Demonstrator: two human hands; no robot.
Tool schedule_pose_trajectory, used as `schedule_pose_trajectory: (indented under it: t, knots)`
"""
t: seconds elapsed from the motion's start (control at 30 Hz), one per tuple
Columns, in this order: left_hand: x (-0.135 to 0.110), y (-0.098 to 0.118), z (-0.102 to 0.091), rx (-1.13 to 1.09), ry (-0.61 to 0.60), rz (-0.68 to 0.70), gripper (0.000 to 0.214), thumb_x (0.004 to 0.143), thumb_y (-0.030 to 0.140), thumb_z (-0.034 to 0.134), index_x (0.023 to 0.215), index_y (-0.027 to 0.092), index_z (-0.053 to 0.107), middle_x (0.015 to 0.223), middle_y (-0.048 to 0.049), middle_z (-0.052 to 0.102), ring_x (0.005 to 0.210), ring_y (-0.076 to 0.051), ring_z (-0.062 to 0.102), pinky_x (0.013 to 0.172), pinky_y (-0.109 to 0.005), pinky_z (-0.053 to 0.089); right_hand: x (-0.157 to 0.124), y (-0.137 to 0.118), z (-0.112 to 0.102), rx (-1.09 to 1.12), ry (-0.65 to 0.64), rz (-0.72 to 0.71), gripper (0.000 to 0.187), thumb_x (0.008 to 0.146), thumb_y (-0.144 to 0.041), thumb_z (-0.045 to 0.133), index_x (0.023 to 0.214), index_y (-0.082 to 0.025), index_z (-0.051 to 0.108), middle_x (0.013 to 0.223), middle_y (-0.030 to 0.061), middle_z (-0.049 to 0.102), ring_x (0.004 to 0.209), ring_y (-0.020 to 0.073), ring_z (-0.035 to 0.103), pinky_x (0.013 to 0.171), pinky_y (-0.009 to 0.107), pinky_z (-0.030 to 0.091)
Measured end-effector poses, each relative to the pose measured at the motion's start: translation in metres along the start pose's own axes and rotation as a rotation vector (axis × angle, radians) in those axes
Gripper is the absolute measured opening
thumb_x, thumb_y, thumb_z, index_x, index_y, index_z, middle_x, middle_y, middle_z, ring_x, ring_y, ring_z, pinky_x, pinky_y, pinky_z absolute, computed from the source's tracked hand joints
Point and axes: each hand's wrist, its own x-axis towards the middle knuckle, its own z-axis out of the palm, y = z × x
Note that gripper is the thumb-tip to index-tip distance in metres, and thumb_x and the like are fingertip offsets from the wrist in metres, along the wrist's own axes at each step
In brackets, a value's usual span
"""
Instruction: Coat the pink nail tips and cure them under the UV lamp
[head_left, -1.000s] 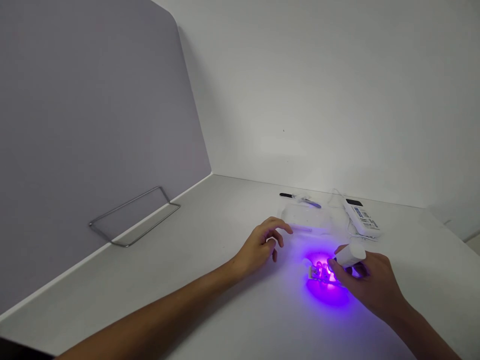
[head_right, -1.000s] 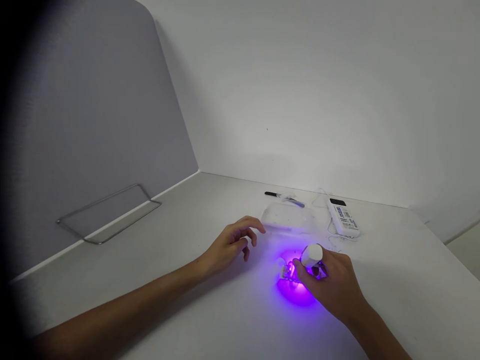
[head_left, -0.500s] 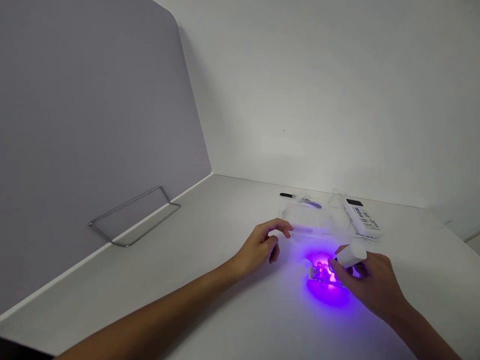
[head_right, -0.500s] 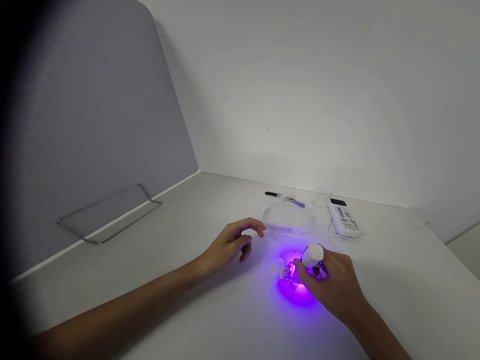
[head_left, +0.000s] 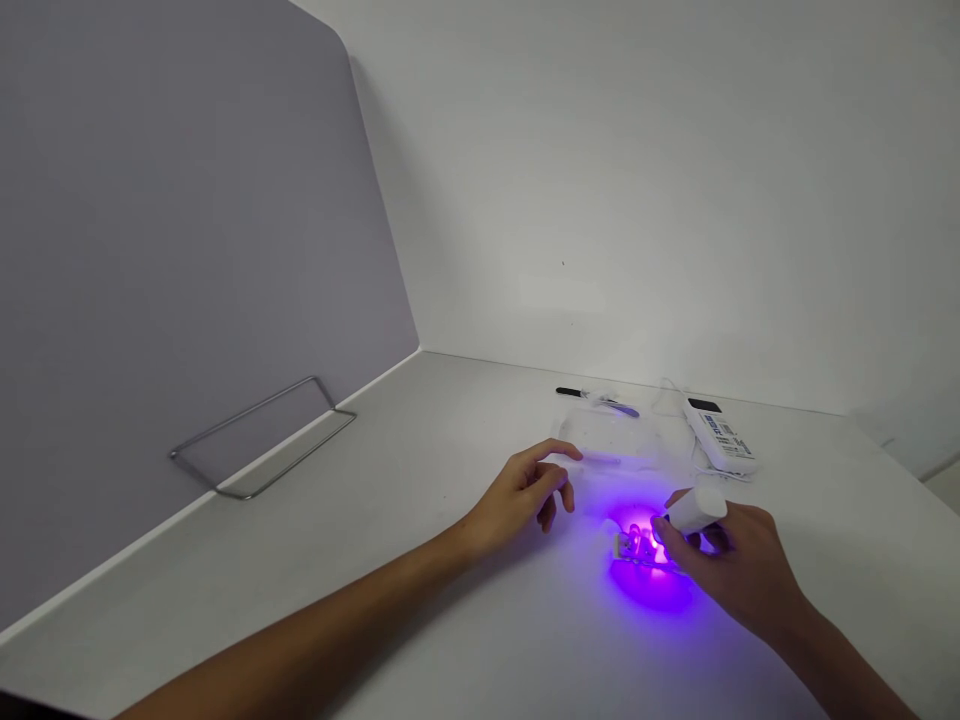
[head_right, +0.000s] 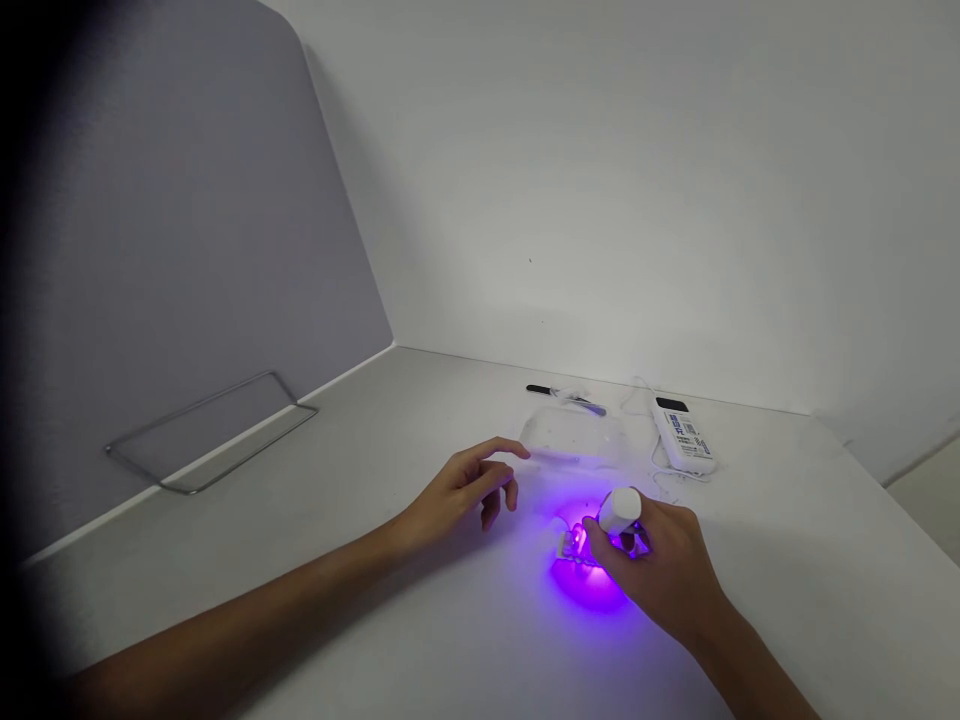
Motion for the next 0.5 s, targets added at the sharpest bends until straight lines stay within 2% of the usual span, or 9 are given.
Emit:
schedule_pose_trajectory:
  t: [0.1, 0.23, 0.5]
  knots:
    - [0.0021, -0.001, -0.0005, 0.002, -0.001, -0.013, 0.033, 0.092, 0.047, 0.053, 0.103, 0.017, 0.06, 0.068, -0.0005, 0.064, 0.049, -0.012, 0.053, 0.051, -0.024, 0.042, 0.0001, 0.0004, 0.0002, 0.012, 0.007, -0.021, 0.038, 0.09, -0.047, 0.057, 0.065, -0.019, 0.065, 0.043, -0.006, 0.043, 0.035, 0.0091, 0.039, 0.037, 0.022, 0.031]
    - [0.0029, -0.0022, 0.0008, 0.009, -0.056, -0.047, 0.046, 0.095, 0.053, 0.045, 0.086, 0.014, 0.066, 0.066, -0.0027, 0.064, 0.05, -0.012, 0.053, 0.052, -0.025, 0.043, 0.0017, -0.001, -0.0009, 0.029, 0.008, -0.022, 0.036, 0.09, -0.045, 0.058, 0.065, -0.019, 0.064, 0.044, -0.0065, 0.042, 0.036, 0.0086, 0.038, 0.038, 0.021, 0.031]
    - [0.0015, -0.0024, 0.0016, 0.025, -0.07, -0.071, 0.04, 0.095, 0.047, 0.046, 0.094, 0.014, 0.069, 0.065, -0.0018, 0.064, 0.05, -0.012, 0.052, 0.054, -0.025, 0.043, 0.0021, -0.0007, -0.0019, 0.026, -0.002, -0.013, 0.037, 0.09, -0.046, 0.057, 0.065, -0.02, 0.065, 0.043, -0.0061, 0.043, 0.036, 0.0091, 0.039, 0.037, 0.021, 0.032]
